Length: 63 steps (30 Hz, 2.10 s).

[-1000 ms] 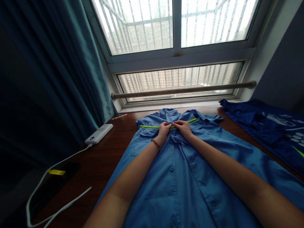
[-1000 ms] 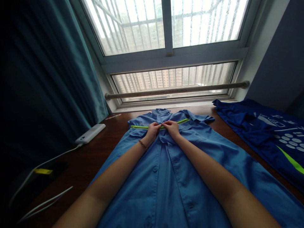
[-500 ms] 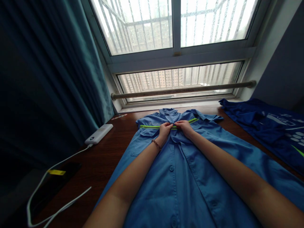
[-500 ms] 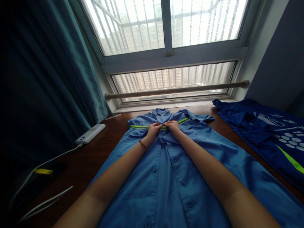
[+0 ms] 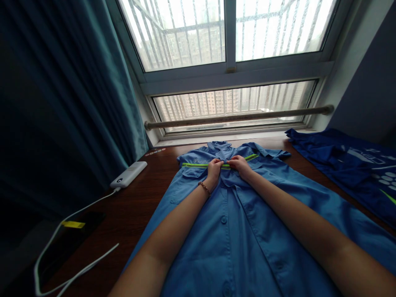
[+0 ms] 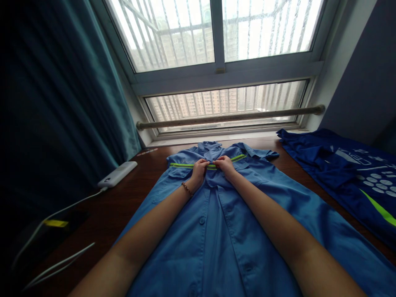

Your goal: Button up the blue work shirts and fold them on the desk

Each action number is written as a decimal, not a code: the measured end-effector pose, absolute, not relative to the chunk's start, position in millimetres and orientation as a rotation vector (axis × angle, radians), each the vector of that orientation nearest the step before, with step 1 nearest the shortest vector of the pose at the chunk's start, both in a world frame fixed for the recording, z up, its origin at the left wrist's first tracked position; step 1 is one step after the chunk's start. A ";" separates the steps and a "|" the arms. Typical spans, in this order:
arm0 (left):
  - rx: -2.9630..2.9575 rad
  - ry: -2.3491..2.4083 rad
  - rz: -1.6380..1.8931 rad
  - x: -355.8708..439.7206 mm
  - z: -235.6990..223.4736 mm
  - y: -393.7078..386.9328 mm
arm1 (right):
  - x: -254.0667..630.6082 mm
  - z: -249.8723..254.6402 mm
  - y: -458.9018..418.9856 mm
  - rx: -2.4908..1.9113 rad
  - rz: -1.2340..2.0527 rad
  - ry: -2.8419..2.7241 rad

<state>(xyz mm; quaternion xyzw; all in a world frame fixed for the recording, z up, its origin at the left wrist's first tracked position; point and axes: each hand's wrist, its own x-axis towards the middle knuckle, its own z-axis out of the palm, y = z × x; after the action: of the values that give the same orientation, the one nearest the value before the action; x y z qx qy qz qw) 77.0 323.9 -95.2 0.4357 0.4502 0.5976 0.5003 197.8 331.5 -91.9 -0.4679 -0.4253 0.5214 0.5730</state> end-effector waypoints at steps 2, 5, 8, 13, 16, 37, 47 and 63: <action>1.037 1.090 1.452 76.6 -94.6 324.3 | 197.6 -92.2 331.6 -1.094 1.206 -1.018; 1.015 1.091 1.457 75.8 -94.1 324.8 | 197.5 -93.5 331.1 -1.084 1.176 -1.058; 1.004 1.084 1.452 75.3 -94.3 324.9 | 197.7 -94.8 330.6 -1.078 1.147 -1.096; 0.993 1.048 1.431 74.3 -94.8 323.9 | 198.4 -95.2 329.9 -1.075 1.094 -1.182; 0.984 1.026 1.425 74.0 -94.6 323.2 | 197.7 -94.8 327.9 -1.097 1.011 -1.264; 1.009 0.988 1.492 74.1 -94.3 320.9 | 192.3 -97.6 318.0 -1.375 0.339 -1.811; 1.093 0.921 1.440 70.7 -101.4 327.8 | 194.2 -100.5 321.4 -1.432 0.304 -1.874; 1.096 1.023 1.412 69.9 -103.9 331.5 | 192.2 -93.9 312.8 -1.429 0.218 -1.871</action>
<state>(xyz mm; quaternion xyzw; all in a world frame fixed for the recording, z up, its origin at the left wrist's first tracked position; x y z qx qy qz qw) 69.9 331.5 -103.9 0.4562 0.4259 0.5876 0.5150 192.2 312.8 -93.9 -0.5595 -0.7322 0.0853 0.3789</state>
